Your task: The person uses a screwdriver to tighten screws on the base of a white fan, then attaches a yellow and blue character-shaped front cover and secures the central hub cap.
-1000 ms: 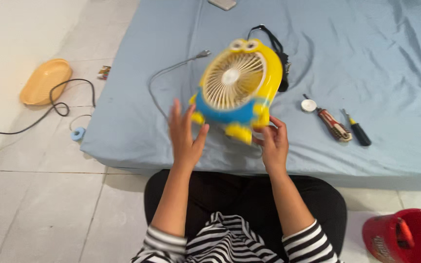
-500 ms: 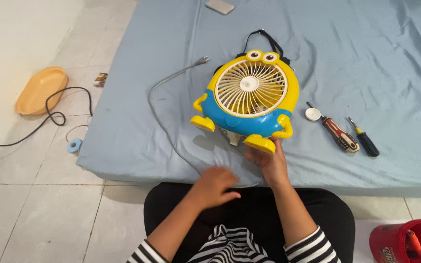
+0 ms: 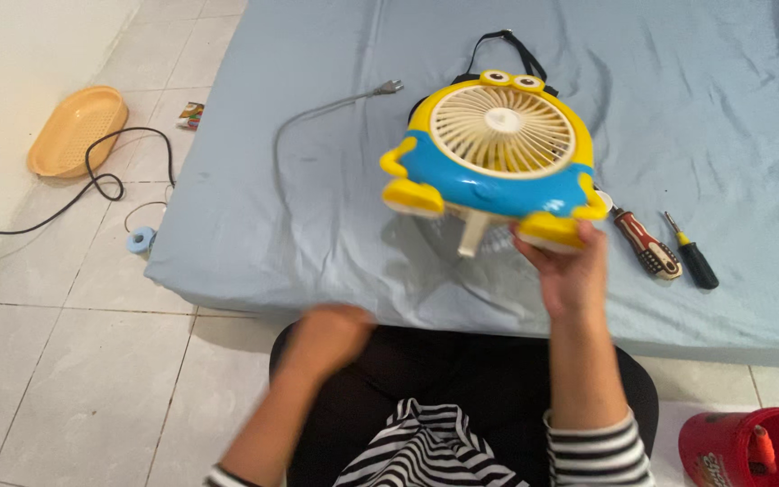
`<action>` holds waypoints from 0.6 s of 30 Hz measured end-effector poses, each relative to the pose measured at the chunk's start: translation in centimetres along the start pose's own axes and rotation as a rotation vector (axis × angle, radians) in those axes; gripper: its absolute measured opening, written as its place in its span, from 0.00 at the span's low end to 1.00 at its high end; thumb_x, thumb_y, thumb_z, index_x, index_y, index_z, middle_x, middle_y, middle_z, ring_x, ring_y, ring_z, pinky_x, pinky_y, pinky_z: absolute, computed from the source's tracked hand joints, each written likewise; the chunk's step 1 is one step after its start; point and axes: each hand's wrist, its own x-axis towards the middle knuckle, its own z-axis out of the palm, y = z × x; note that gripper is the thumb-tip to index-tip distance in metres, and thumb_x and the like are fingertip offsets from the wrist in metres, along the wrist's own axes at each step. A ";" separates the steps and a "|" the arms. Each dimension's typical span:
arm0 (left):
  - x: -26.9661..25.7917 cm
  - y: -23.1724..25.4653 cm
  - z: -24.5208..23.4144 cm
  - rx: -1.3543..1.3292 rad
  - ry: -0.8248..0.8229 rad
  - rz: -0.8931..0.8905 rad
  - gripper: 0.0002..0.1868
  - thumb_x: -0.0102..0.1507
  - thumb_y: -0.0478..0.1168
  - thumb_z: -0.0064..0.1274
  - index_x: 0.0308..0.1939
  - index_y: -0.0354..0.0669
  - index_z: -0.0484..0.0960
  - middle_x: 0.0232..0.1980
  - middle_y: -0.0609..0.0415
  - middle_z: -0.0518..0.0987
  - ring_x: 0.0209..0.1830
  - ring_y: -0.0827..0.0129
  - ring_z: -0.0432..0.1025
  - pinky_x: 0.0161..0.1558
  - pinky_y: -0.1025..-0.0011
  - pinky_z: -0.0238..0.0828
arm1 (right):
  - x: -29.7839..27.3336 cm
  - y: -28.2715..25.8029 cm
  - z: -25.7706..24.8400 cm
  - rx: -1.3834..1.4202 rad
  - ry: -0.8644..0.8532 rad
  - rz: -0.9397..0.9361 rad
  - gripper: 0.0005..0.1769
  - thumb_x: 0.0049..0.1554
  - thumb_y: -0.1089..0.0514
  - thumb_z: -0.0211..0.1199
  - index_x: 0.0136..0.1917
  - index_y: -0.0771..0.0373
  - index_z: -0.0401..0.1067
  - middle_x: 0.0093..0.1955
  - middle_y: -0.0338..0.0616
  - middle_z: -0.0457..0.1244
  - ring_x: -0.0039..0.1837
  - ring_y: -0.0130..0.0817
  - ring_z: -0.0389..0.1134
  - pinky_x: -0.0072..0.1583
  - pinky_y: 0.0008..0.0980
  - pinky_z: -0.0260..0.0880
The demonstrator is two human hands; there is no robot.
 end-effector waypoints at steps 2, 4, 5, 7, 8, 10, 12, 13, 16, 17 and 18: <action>-0.3 -4.1 -3.2 0.184 0.082 -0.123 0.05 0.59 0.37 0.55 0.28 0.44 0.82 0.28 0.51 0.81 0.30 0.56 0.77 0.35 0.55 0.73 | -2.4 0.2 -2.2 0.009 0.014 0.048 0.39 0.58 0.38 0.56 0.74 0.63 0.57 0.67 0.52 0.62 0.64 0.53 0.69 0.64 0.52 0.72; -0.5 -6.5 -5.4 0.185 0.004 -0.326 0.11 0.66 0.45 0.57 0.38 0.42 0.85 0.36 0.52 0.84 0.35 0.57 0.77 0.39 0.55 0.72 | -5.5 2.0 -3.8 0.004 0.053 0.111 0.41 0.57 0.37 0.55 0.74 0.63 0.56 0.66 0.53 0.62 0.63 0.54 0.68 0.63 0.54 0.71; -0.2 -6.6 -5.5 0.197 0.060 -0.297 0.09 0.62 0.43 0.57 0.39 0.43 0.86 0.40 0.51 0.84 0.41 0.56 0.76 0.46 0.51 0.68 | -7.2 3.2 -4.5 -0.049 0.022 0.097 0.43 0.57 0.37 0.56 0.77 0.63 0.54 0.67 0.54 0.61 0.63 0.53 0.67 0.63 0.56 0.70; 0.4 -6.0 -5.2 0.220 0.174 -0.238 0.14 0.54 0.40 0.58 0.43 0.44 0.87 0.48 0.50 0.85 0.53 0.54 0.75 0.61 0.43 0.61 | -9.9 5.4 -5.8 -0.071 -0.060 0.085 0.47 0.55 0.39 0.59 0.80 0.64 0.52 0.67 0.55 0.59 0.63 0.53 0.65 0.63 0.57 0.68; 0.9 -5.2 -4.7 0.024 0.189 -0.243 0.17 0.58 0.40 0.56 0.51 0.44 0.83 0.54 0.49 0.82 0.59 0.55 0.73 0.64 0.49 0.61 | -10.9 6.2 -6.5 -0.040 -0.110 0.087 0.50 0.52 0.42 0.61 0.80 0.65 0.51 0.68 0.56 0.59 0.64 0.53 0.65 0.64 0.56 0.67; 1.0 -3.1 -3.5 -0.372 0.202 -0.252 0.24 0.66 0.41 0.52 0.67 0.44 0.76 0.67 0.47 0.77 0.69 0.55 0.68 0.72 0.60 0.60 | -12.5 7.4 -7.9 -0.028 -0.122 0.147 0.54 0.46 0.44 0.63 0.80 0.65 0.49 0.67 0.58 0.59 0.64 0.54 0.66 0.64 0.56 0.66; 0.9 -0.1 -2.0 -1.108 0.183 -0.428 0.35 0.68 0.52 0.41 0.79 0.45 0.61 0.75 0.50 0.72 0.75 0.59 0.65 0.75 0.61 0.53 | -14.0 8.5 -8.6 -0.060 -0.054 0.250 0.56 0.41 0.45 0.63 0.79 0.64 0.49 0.66 0.59 0.60 0.64 0.55 0.66 0.64 0.57 0.67; 0.9 1.3 -1.2 -1.130 0.206 -0.391 0.40 0.66 0.52 0.47 0.79 0.43 0.57 0.76 0.47 0.68 0.76 0.58 0.62 0.75 0.59 0.52 | -14.6 8.7 -8.9 -0.040 -0.074 0.263 0.56 0.41 0.45 0.63 0.79 0.63 0.48 0.67 0.56 0.59 0.65 0.54 0.65 0.65 0.57 0.66; -0.3 4.7 0.6 -1.197 0.267 -0.345 0.51 0.62 0.52 0.60 0.80 0.37 0.49 0.77 0.41 0.62 0.76 0.54 0.59 0.73 0.57 0.54 | -17.4 9.0 -9.1 0.006 -0.120 0.329 0.54 0.44 0.47 0.63 0.78 0.62 0.47 0.69 0.54 0.59 0.68 0.53 0.63 0.66 0.55 0.64; -0.8 5.5 1.0 -1.222 0.284 -0.370 0.50 0.63 0.52 0.61 0.79 0.36 0.49 0.76 0.40 0.64 0.75 0.54 0.61 0.72 0.58 0.57 | -18.2 8.6 -9.6 0.013 -0.127 0.364 0.51 0.45 0.48 0.63 0.78 0.63 0.49 0.69 0.55 0.60 0.68 0.53 0.64 0.67 0.54 0.64; -1.5 6.1 1.3 -1.246 0.302 -0.395 0.50 0.63 0.52 0.61 0.79 0.35 0.50 0.75 0.38 0.65 0.73 0.54 0.64 0.71 0.58 0.61 | -18.5 7.9 -10.0 0.020 -0.133 0.399 0.48 0.47 0.50 0.63 0.77 0.64 0.51 0.68 0.57 0.61 0.68 0.53 0.64 0.68 0.52 0.64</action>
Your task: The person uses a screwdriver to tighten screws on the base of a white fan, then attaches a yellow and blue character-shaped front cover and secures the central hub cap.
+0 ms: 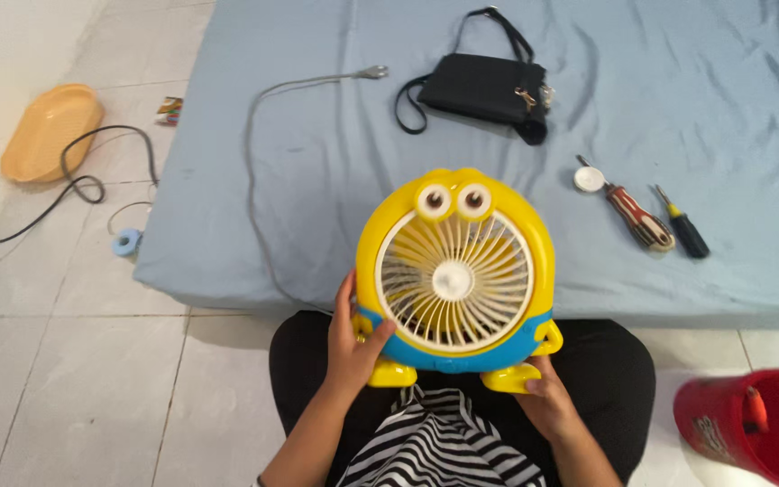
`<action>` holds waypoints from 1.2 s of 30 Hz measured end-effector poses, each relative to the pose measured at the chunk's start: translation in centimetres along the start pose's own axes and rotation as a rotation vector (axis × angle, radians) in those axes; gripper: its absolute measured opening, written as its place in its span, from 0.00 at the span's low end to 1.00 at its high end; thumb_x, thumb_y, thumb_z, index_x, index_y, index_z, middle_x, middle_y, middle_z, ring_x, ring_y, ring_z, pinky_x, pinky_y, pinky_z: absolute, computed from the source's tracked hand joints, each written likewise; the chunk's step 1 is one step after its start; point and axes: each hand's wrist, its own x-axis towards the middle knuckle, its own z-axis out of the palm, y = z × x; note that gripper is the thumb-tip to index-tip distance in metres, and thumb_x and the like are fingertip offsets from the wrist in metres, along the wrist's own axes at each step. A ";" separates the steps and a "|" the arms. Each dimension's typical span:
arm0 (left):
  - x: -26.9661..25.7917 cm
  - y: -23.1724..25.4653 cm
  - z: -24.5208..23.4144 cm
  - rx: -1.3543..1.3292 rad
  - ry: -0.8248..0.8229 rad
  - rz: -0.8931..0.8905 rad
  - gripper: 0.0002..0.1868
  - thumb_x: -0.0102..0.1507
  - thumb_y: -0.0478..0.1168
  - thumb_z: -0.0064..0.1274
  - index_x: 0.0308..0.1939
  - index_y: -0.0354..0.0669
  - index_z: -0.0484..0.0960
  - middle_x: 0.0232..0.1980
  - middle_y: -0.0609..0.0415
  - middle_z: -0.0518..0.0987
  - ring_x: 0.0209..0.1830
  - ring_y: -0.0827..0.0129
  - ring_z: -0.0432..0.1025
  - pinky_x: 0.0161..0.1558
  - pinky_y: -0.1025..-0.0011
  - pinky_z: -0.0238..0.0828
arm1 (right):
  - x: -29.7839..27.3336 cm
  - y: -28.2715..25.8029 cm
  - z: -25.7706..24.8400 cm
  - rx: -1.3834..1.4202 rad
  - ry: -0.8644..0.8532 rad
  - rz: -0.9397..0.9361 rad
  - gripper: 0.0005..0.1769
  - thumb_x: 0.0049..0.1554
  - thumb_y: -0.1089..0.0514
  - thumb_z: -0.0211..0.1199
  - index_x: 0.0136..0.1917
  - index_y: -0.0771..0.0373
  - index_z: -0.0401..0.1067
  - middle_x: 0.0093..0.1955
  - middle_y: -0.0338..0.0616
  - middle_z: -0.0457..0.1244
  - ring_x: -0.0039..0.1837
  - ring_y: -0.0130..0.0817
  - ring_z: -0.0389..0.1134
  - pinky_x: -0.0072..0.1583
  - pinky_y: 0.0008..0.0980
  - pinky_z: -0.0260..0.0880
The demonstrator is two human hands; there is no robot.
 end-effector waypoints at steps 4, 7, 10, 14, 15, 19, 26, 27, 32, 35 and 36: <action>-2.8 -0.5 0.3 0.207 0.012 0.024 0.50 0.63 0.50 0.62 0.79 0.32 0.49 0.76 0.37 0.63 0.76 0.52 0.61 0.72 0.59 0.58 | -1.2 -6.0 -1.2 -0.847 0.027 0.094 0.28 0.53 0.59 0.63 0.67 0.65 0.69 0.63 0.45 0.69 0.64 0.32 0.68 0.66 0.36 0.66; -3.1 -0.5 0.5 0.192 0.028 0.018 0.51 0.63 0.50 0.61 0.79 0.31 0.48 0.76 0.37 0.64 0.75 0.53 0.62 0.72 0.60 0.58 | 0.8 -12.3 -1.3 -1.081 0.298 -0.165 0.23 0.55 0.60 0.64 0.64 0.63 0.72 0.52 0.43 0.70 0.54 0.29 0.69 0.58 0.34 0.71; -1.8 -0.1 0.5 0.148 0.042 -0.005 0.50 0.63 0.50 0.62 0.79 0.31 0.51 0.75 0.37 0.67 0.74 0.54 0.64 0.71 0.60 0.60 | 6.7 -16.7 -0.9 -1.335 0.516 -0.577 0.23 0.59 0.58 0.66 0.67 0.62 0.70 0.64 0.51 0.67 0.64 0.38 0.70 0.54 0.36 0.75; -0.7 1.3 0.7 0.219 0.040 0.024 0.50 0.62 0.51 0.62 0.79 0.32 0.52 0.74 0.36 0.68 0.73 0.54 0.66 0.71 0.61 0.61 | 16.4 -18.6 -0.6 -1.993 0.455 -0.901 0.30 0.49 0.63 0.62 0.66 0.65 0.70 0.68 0.58 0.64 0.64 0.55 0.64 0.60 0.53 0.69; -0.6 1.7 0.6 0.269 0.049 0.052 0.50 0.62 0.50 0.63 0.79 0.32 0.52 0.74 0.36 0.68 0.74 0.53 0.65 0.71 0.60 0.61 | 17.8 -18.1 -0.6 -2.072 0.505 -0.896 0.27 0.52 0.63 0.61 0.66 0.63 0.70 0.67 0.56 0.65 0.63 0.55 0.64 0.59 0.53 0.68; -1.1 1.8 0.6 0.430 0.116 0.036 0.51 0.59 0.54 0.63 0.78 0.37 0.55 0.73 0.38 0.67 0.70 0.51 0.67 0.67 0.63 0.64 | 20.9 -15.3 -1.3 -2.304 0.591 -0.703 0.11 0.63 0.61 0.59 0.59 0.59 0.70 0.59 0.49 0.67 0.61 0.51 0.65 0.61 0.52 0.66; -0.8 1.6 1.3 1.029 0.059 0.486 0.34 0.65 0.45 0.53 0.75 0.55 0.62 0.79 0.42 0.57 0.80 0.44 0.50 0.73 0.39 0.46 | 14.9 -14.6 -1.1 -1.267 0.422 -0.672 0.21 0.64 0.61 0.59 0.70 0.55 0.70 0.56 0.50 0.67 0.56 0.48 0.68 0.58 0.45 0.70; -0.5 1.6 1.7 1.108 -0.013 0.519 0.33 0.65 0.41 0.50 0.75 0.61 0.64 0.80 0.46 0.57 0.81 0.43 0.49 0.74 0.35 0.42 | 13.3 -14.7 -0.6 -0.827 0.356 -0.634 0.22 0.63 0.62 0.57 0.71 0.55 0.68 0.59 0.48 0.67 0.58 0.42 0.69 0.59 0.40 0.70; -0.1 2.0 2.8 1.050 -0.143 0.555 0.35 0.65 0.36 0.47 0.77 0.63 0.64 0.82 0.59 0.56 0.84 0.49 0.46 0.76 0.31 0.34 | 6.2 -12.7 2.5 0.700 -0.096 -0.474 0.24 0.61 0.66 0.60 0.70 0.58 0.68 0.62 0.51 0.66 0.56 0.38 0.68 0.60 0.33 0.74; 0.2 2.3 2.9 1.040 -0.135 0.549 0.33 0.65 0.36 0.47 0.76 0.62 0.66 0.82 0.59 0.57 0.84 0.50 0.45 0.77 0.32 0.33 | 5.4 -11.6 4.1 0.877 -0.208 -0.367 0.27 0.56 0.71 0.61 0.68 0.60 0.67 0.63 0.51 0.65 0.56 0.36 0.68 0.61 0.31 0.75; 0.3 2.3 3.0 1.046 -0.122 0.555 0.33 0.66 0.36 0.47 0.75 0.62 0.67 0.82 0.59 0.58 0.84 0.50 0.45 0.77 0.33 0.33 | 5.4 -11.3 4.4 0.885 -0.213 -0.339 0.27 0.56 0.72 0.62 0.68 0.60 0.67 0.62 0.51 0.65 0.56 0.37 0.69 0.61 0.30 0.75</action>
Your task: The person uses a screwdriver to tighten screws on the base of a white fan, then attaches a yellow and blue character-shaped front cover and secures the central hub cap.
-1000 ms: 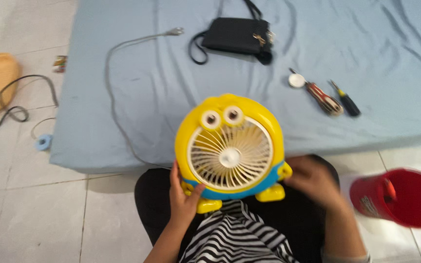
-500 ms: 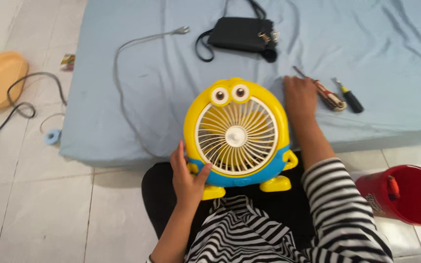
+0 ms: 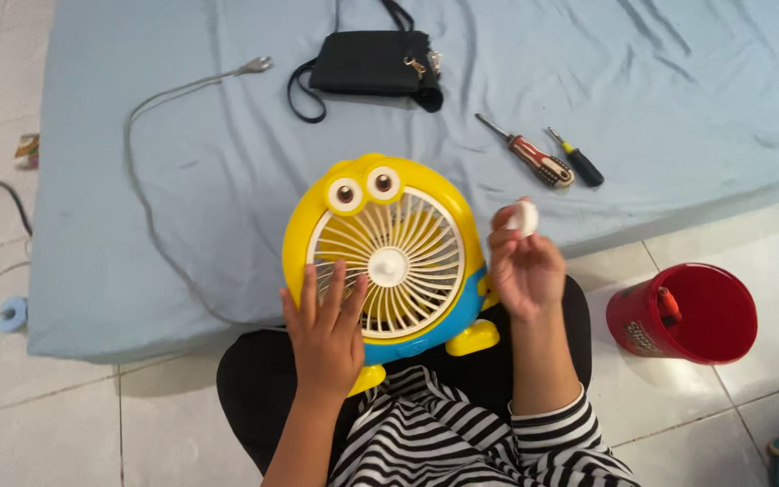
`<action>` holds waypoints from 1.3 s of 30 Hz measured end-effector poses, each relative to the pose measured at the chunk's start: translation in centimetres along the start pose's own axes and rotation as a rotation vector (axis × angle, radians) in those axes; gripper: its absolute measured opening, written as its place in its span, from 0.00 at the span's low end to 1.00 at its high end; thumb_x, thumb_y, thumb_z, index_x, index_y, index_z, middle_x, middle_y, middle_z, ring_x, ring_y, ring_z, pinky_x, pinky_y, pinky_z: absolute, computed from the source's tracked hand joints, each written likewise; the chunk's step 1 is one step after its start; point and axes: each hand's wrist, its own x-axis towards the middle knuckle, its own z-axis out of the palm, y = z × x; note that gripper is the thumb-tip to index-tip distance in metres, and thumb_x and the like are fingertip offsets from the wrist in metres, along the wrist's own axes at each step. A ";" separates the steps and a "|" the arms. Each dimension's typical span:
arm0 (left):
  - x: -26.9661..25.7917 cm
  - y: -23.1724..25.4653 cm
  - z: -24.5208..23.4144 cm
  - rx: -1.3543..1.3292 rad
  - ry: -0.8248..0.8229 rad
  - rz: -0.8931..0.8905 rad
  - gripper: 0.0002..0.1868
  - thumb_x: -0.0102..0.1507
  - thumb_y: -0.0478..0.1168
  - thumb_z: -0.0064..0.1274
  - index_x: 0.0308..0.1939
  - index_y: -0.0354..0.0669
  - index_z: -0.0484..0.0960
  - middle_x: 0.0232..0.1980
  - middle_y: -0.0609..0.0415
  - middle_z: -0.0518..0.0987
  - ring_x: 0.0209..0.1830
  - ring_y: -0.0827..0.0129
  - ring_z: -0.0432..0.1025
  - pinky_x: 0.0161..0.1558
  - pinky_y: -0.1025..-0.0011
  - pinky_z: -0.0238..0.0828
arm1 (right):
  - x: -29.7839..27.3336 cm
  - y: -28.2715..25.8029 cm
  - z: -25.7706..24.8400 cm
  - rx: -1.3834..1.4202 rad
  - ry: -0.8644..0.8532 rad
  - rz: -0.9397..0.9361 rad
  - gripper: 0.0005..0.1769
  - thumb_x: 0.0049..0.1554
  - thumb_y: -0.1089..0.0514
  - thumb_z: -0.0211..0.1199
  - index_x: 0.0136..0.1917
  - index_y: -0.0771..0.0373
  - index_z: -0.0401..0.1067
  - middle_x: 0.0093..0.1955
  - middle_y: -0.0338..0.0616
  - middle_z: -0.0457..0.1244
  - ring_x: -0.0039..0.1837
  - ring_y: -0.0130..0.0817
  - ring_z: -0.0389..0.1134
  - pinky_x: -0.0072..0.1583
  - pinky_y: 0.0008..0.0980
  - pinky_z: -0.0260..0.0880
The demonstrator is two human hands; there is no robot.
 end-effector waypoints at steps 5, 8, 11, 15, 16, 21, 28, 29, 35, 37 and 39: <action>0.6 0.5 -0.8 -0.030 -0.015 -0.032 0.32 0.64 0.36 0.48 0.73 0.60 0.70 0.80 0.58 0.60 0.83 0.49 0.47 0.78 0.34 0.31 | -0.8 2.4 -0.1 -0.697 0.022 -0.175 0.24 0.56 0.72 0.65 0.65 0.61 0.69 0.58 0.47 0.66 0.56 0.38 0.71 0.57 0.33 0.74; 1.9 1.6 -1.2 -0.110 0.039 -0.068 0.31 0.62 0.35 0.50 0.70 0.55 0.71 0.77 0.54 0.64 0.82 0.53 0.53 0.75 0.31 0.26 | -1.8 4.8 -0.9 -0.964 -0.011 -0.257 0.23 0.55 0.73 0.66 0.63 0.65 0.68 0.57 0.48 0.67 0.57 0.38 0.71 0.58 0.35 0.76; 3.8 3.0 -0.9 -0.416 0.086 -0.020 0.32 0.64 0.38 0.57 0.72 0.43 0.67 0.77 0.47 0.65 0.81 0.50 0.56 0.78 0.41 0.43 | -2.0 6.9 -2.5 -1.113 -0.058 -0.339 0.21 0.57 0.73 0.67 0.63 0.69 0.69 0.59 0.50 0.68 0.60 0.37 0.71 0.60 0.36 0.76; 7.3 4.2 -0.3 -0.561 0.059 0.225 0.35 0.64 0.41 0.64 0.73 0.44 0.69 0.75 0.48 0.68 0.75 0.52 0.64 0.72 0.54 0.64 | -1.4 7.3 -3.6 -1.363 0.043 -0.413 0.20 0.60 0.70 0.64 0.65 0.72 0.71 0.58 0.50 0.69 0.57 0.32 0.71 0.56 0.31 0.73; 7.8 4.4 -0.2 -0.559 0.043 0.265 0.34 0.64 0.41 0.65 0.73 0.45 0.69 0.74 0.51 0.71 0.73 0.55 0.69 0.72 0.56 0.69 | -1.4 6.9 -3.8 -1.401 0.139 -0.388 0.19 0.60 0.69 0.63 0.65 0.72 0.72 0.56 0.50 0.70 0.53 0.31 0.72 0.51 0.29 0.73; 9.5 4.2 -0.2 -0.671 0.044 0.130 0.28 0.61 0.40 0.67 0.63 0.45 0.76 0.61 0.54 0.79 0.58 0.62 0.76 0.58 0.65 0.78 | -0.7 6.5 -3.7 -1.419 0.056 -0.401 0.15 0.65 0.69 0.59 0.65 0.73 0.69 0.57 0.52 0.70 0.57 0.33 0.72 0.59 0.32 0.75; 9.2 2.2 -0.7 -1.015 0.022 0.064 0.21 0.58 0.34 0.70 0.52 0.44 0.78 0.58 0.54 0.80 0.56 0.63 0.79 0.55 0.69 0.80 | -1.2 8.3 -2.2 -1.535 -0.262 -0.506 0.26 0.58 0.72 0.63 0.66 0.67 0.58 0.59 0.57 0.65 0.63 0.38 0.70 0.62 0.35 0.75; 9.0 2.1 -0.8 -0.998 0.031 0.078 0.21 0.59 0.33 0.69 0.53 0.44 0.77 0.59 0.53 0.80 0.58 0.62 0.79 0.57 0.69 0.80 | -1.2 8.6 -1.9 -1.563 -0.307 -0.580 0.24 0.60 0.73 0.63 0.65 0.66 0.57 0.58 0.55 0.67 0.62 0.37 0.71 0.61 0.34 0.76; 7.9 0.9 -1.0 -1.041 0.006 0.104 0.28 0.57 0.36 0.69 0.59 0.42 0.75 0.60 0.49 0.81 0.58 0.61 0.80 0.58 0.69 0.80 | -1.1 9.8 0.6 -2.154 -0.546 -1.071 0.26 0.49 0.74 0.71 0.51 0.56 0.58 0.44 0.40 0.73 0.49 0.38 0.63 0.50 0.36 0.66; 7.6 0.6 -0.8 -1.121 0.008 0.094 0.25 0.61 0.35 0.67 0.60 0.42 0.74 0.63 0.47 0.81 0.62 0.61 0.80 0.62 0.68 0.80 | -0.8 10.2 1.2 -2.169 -0.590 -1.089 0.28 0.51 0.73 0.72 0.52 0.57 0.56 0.45 0.40 0.73 0.51 0.38 0.59 0.52 0.34 0.64; 7.4 0.5 -0.6 -1.196 -0.049 0.039 0.25 0.62 0.36 0.67 0.61 0.41 0.74 0.64 0.46 0.81 0.60 0.64 0.80 0.61 0.69 0.82 | -0.6 10.6 1.7 -2.079 -0.533 -1.056 0.28 0.52 0.74 0.71 0.53 0.56 0.56 0.46 0.36 0.72 0.53 0.38 0.58 0.54 0.34 0.63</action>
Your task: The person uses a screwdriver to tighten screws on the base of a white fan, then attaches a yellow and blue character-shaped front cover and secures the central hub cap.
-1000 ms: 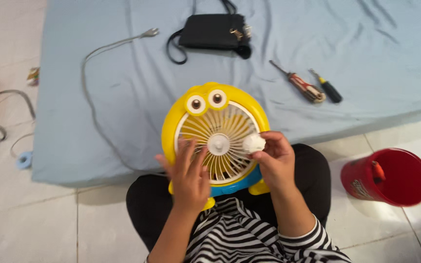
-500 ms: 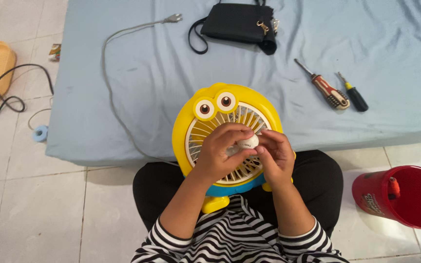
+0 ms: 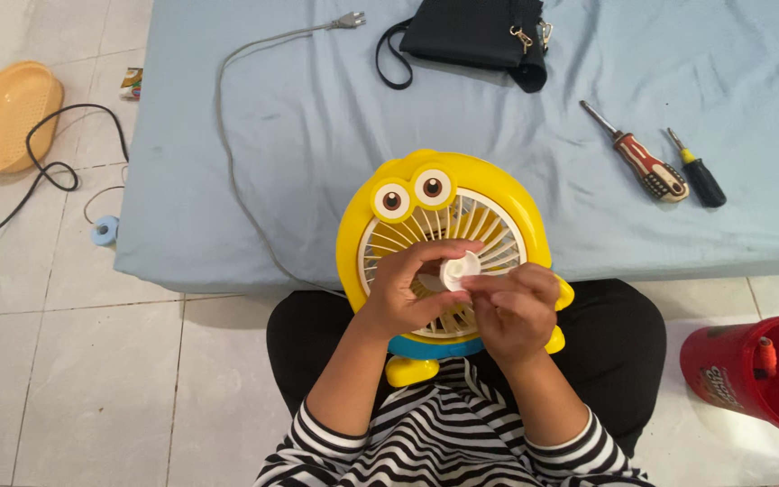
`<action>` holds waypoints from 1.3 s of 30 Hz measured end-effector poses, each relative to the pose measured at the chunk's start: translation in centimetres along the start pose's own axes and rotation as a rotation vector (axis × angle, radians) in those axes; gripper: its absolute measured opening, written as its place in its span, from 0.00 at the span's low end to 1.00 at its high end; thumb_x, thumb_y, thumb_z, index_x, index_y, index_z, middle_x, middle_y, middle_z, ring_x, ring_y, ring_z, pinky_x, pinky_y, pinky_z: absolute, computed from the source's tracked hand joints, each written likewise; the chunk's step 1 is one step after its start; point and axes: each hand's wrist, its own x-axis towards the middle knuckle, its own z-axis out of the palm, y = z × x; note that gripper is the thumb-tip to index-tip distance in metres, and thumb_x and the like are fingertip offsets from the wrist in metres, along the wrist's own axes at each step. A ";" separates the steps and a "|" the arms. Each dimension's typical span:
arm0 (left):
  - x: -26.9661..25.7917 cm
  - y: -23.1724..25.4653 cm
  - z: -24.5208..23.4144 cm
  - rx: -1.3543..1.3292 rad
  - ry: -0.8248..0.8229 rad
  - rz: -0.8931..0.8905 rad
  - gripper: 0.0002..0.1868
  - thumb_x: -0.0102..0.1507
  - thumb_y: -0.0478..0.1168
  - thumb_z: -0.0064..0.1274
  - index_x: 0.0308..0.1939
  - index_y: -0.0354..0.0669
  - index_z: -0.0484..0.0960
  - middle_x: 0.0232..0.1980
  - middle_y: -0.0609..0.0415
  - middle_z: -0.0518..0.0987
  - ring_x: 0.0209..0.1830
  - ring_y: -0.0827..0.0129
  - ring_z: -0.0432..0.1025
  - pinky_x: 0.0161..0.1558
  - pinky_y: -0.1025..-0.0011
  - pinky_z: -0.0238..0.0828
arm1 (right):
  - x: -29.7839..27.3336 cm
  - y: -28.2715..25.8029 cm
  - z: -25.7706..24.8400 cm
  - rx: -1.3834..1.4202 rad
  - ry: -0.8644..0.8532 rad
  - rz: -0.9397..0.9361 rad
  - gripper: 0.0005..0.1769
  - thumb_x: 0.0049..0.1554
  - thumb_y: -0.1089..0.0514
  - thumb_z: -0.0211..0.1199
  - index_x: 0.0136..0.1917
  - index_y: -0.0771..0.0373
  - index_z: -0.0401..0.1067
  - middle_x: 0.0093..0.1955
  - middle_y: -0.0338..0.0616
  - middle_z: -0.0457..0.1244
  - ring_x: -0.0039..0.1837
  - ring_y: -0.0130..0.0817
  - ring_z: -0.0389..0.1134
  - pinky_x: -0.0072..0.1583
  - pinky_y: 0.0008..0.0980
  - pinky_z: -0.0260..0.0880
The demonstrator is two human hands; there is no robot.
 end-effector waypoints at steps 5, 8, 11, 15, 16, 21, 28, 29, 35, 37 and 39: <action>-0.5 -0.4 0.2 -0.188 0.025 -0.093 0.26 0.64 0.41 0.67 0.61 0.39 0.72 0.64 0.47 0.81 0.60 0.68 0.79 0.61 0.70 0.81 | -0.1 -0.1 0.0 -0.028 0.141 0.151 0.26 0.45 0.64 0.76 0.52 0.53 0.64 0.50 0.43 0.54 0.55 0.39 0.56 0.56 0.38 0.60; -0.7 -0.5 0.1 -0.181 0.000 -0.085 0.26 0.64 0.43 0.67 0.60 0.39 0.73 0.64 0.47 0.81 0.60 0.68 0.79 0.60 0.70 0.81 | -0.5 0.2 -0.3 -0.136 0.010 0.120 0.18 0.43 0.62 0.75 0.46 0.49 0.75 0.49 0.39 0.56 0.56 0.41 0.57 0.58 0.40 0.57; -1.2 -1.0 -0.2 -0.078 -0.040 -0.083 0.27 0.64 0.45 0.67 0.61 0.38 0.74 0.62 0.47 0.83 0.59 0.68 0.81 0.59 0.70 0.82 | -0.8 0.1 -0.3 -0.156 -0.012 0.051 0.13 0.43 0.59 0.77 0.43 0.48 0.79 0.49 0.37 0.58 0.56 0.40 0.57 0.58 0.40 0.57; -1.6 -2.2 -0.4 -0.003 -0.061 -0.078 0.28 0.64 0.49 0.66 0.62 0.38 0.76 0.57 0.50 0.85 0.53 0.69 0.83 0.58 0.70 0.83 | -0.5 0.0 0.0 -0.173 -0.025 0.048 0.14 0.42 0.56 0.76 0.42 0.47 0.77 0.48 0.36 0.58 0.55 0.40 0.57 0.58 0.42 0.56; -1.8 -2.4 -0.4 0.005 -0.065 -0.084 0.28 0.65 0.50 0.66 0.62 0.38 0.76 0.56 0.50 0.86 0.52 0.69 0.83 0.58 0.70 0.83 | -0.4 -0.1 -0.1 -0.187 -0.027 0.050 0.14 0.42 0.54 0.76 0.42 0.46 0.76 0.48 0.37 0.58 0.55 0.41 0.57 0.58 0.43 0.55; -1.7 -2.2 -0.2 -0.219 -0.058 -0.152 0.29 0.68 0.57 0.56 0.64 0.40 0.74 0.49 0.55 0.82 0.43 0.74 0.79 0.47 0.78 0.79 | 0.0 0.0 -0.2 -0.209 -0.021 -0.026 0.13 0.46 0.50 0.76 0.45 0.45 0.76 0.50 0.38 0.59 0.55 0.41 0.58 0.58 0.43 0.56; -0.5 -0.3 0.4 0.069 -0.083 -0.016 0.26 0.66 0.50 0.63 0.61 0.41 0.73 0.54 0.50 0.81 0.50 0.68 0.80 0.53 0.72 0.80 | -0.6 0.5 -0.6 -0.174 0.005 -0.012 0.11 0.48 0.49 0.74 0.45 0.47 0.77 0.48 0.35 0.59 0.54 0.39 0.58 0.57 0.43 0.57; -0.4 -0.2 0.3 0.093 -0.075 0.003 0.25 0.66 0.49 0.63 0.61 0.42 0.74 0.54 0.51 0.81 0.50 0.68 0.79 0.53 0.72 0.79 | -0.7 0.6 -0.5 -0.183 0.013 -0.028 0.11 0.48 0.49 0.75 0.44 0.47 0.77 0.48 0.34 0.59 0.54 0.39 0.58 0.57 0.43 0.57; 0.0 0.2 -0.1 0.161 -0.045 0.039 0.24 0.65 0.49 0.62 0.60 0.42 0.77 0.55 0.51 0.80 0.49 0.68 0.77 0.52 0.72 0.77 | -0.7 0.4 -0.3 -0.220 0.011 -0.044 0.11 0.49 0.46 0.75 0.43 0.47 0.77 0.47 0.33 0.61 0.55 0.38 0.58 0.57 0.43 0.55; 0.0 0.3 -0.2 0.138 -0.030 0.037 0.24 0.66 0.50 0.61 0.61 0.43 0.77 0.56 0.50 0.77 0.50 0.67 0.77 0.53 0.72 0.79 | -0.5 0.4 -0.4 -0.211 0.006 -0.043 0.12 0.49 0.45 0.75 0.43 0.48 0.77 0.47 0.33 0.61 0.55 0.37 0.58 0.58 0.44 0.55; 0.0 0.2 -0.2 0.096 -0.054 0.009 0.25 0.67 0.52 0.59 0.61 0.42 0.78 0.53 0.50 0.79 0.50 0.67 0.77 0.53 0.72 0.78 | -0.4 0.4 -0.5 -0.201 -0.003 -0.031 0.13 0.52 0.41 0.72 0.43 0.47 0.77 0.47 0.32 0.62 0.56 0.38 0.58 0.58 0.44 0.55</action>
